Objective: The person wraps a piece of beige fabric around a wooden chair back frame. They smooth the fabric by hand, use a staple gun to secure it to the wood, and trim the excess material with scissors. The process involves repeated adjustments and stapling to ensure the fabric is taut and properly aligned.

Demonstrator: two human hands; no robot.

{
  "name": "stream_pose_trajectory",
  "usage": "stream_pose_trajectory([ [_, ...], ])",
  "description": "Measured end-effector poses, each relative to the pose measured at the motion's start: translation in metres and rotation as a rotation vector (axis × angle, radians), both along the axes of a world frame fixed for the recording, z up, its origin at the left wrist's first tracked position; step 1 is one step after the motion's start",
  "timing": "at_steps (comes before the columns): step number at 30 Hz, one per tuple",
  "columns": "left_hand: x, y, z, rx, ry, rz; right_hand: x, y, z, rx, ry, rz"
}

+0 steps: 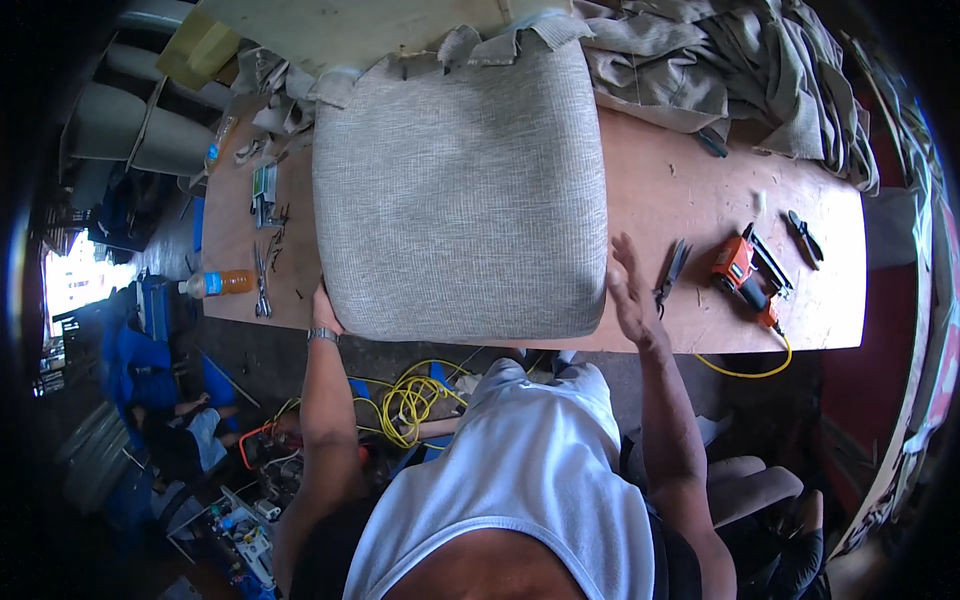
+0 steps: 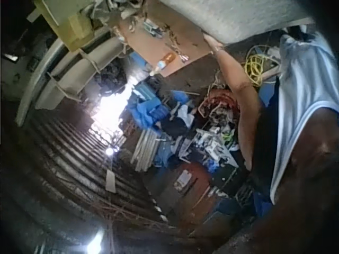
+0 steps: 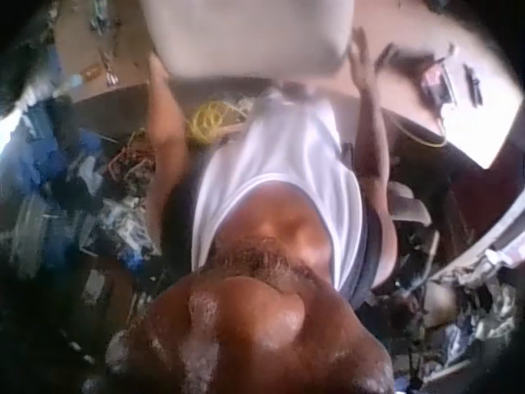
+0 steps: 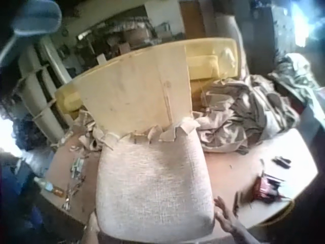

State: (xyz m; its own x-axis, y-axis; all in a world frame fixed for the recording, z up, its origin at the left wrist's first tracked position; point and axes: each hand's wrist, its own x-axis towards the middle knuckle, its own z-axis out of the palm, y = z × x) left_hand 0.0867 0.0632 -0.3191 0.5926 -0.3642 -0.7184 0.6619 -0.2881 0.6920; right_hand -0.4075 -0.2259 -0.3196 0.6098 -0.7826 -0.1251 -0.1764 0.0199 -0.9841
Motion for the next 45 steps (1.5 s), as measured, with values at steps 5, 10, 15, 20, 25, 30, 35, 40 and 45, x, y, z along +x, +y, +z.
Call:
stream_pose_trajectory([
  [5, 0.018, 0.002, -0.009, -0.033, -0.272, -0.193, 0.055, -0.01, 0.032, -0.171, 0.078, 0.129],
  [10, 0.026, -0.074, 0.046, 0.166, -0.75, -0.458, 0.09, -0.046, 0.048, -0.52, 0.476, 0.036],
  [15, 0.045, -0.129, 0.057, 0.061, -1.113, -0.617, 0.14, -0.081, 0.069, -0.749, 0.611, 0.011],
  [20, 0.06, -0.149, 0.057, 0.148, -1.291, -0.747, 0.17, -0.111, 0.076, -0.814, 0.714, -0.004],
  [25, 0.062, -0.166, 0.06, 0.252, -1.64, -0.873, 0.197, -0.107, 0.091, -0.79, 0.836, -0.052],
  [30, 0.044, -0.221, 0.071, 0.511, -1.927, -1.106, 0.2, -0.104, 0.089, -0.774, 0.857, -0.074],
  [35, 0.026, -0.275, 0.05, 0.675, -2.0, -1.2, 0.202, -0.105, 0.095, -0.767, 0.825, -0.109],
  [40, 0.029, -0.294, 0.038, 0.691, -2.028, -1.167, 0.175, -0.101, 0.079, -0.815, 0.601, -0.195],
  [45, 0.029, -0.289, 0.039, 0.669, -2.042, -1.147, 0.119, 0.018, 0.065, -0.831, 0.803, -0.087],
])
